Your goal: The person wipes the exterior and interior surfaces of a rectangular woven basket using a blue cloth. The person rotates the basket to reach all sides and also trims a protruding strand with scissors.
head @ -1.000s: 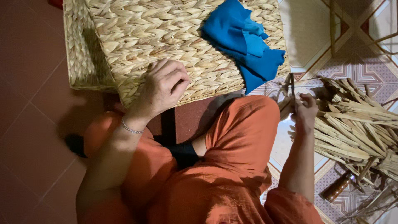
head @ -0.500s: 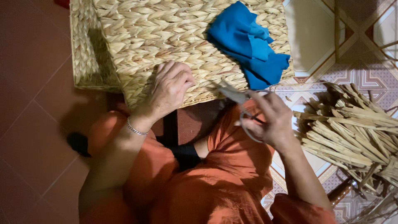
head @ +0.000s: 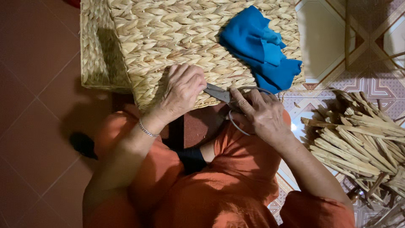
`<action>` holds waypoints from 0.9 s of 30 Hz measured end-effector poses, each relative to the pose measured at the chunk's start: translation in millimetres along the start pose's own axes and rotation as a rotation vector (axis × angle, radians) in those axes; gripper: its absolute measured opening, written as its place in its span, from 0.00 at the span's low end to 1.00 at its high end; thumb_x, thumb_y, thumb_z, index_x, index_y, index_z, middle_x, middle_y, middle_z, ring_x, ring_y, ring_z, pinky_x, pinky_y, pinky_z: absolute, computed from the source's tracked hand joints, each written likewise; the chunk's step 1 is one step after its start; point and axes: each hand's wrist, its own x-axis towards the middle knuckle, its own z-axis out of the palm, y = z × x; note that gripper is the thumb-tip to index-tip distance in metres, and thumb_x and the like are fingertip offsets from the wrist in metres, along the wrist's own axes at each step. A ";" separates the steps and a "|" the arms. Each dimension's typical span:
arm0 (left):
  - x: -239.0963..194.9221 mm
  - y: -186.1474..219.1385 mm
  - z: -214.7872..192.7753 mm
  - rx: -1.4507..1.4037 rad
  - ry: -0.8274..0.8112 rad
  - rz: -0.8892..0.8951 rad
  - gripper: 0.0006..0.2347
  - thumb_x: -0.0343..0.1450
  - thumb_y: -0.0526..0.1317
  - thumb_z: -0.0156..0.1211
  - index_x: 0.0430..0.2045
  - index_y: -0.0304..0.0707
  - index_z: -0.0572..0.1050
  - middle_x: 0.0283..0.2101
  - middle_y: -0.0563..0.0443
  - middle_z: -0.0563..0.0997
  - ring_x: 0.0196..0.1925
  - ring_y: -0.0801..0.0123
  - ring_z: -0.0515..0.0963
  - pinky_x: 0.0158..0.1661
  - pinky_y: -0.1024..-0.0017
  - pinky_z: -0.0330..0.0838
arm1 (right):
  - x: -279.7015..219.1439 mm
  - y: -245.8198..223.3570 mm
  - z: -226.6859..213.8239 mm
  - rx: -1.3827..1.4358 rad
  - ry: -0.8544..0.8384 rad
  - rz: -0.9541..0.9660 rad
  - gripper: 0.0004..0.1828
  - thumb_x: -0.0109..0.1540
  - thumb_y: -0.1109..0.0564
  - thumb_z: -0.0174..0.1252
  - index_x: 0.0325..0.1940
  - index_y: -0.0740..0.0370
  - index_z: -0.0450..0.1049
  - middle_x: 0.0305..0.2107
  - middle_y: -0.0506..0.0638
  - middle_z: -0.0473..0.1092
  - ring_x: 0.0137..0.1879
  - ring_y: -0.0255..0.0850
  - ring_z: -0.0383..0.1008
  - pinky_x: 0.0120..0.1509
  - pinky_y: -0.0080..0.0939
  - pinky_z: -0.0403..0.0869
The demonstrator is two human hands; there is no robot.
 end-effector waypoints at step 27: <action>-71.7 -95.4 -82.8 -0.503 0.806 -0.528 0.05 0.75 0.27 0.51 0.40 0.31 0.73 0.36 0.53 0.77 0.37 0.75 0.77 0.41 0.76 0.75 | -71.0 5.8 48.3 0.580 0.002 0.456 0.43 0.49 0.51 0.75 0.66 0.63 0.69 0.37 0.54 0.73 0.41 0.43 0.74 0.47 0.41 0.73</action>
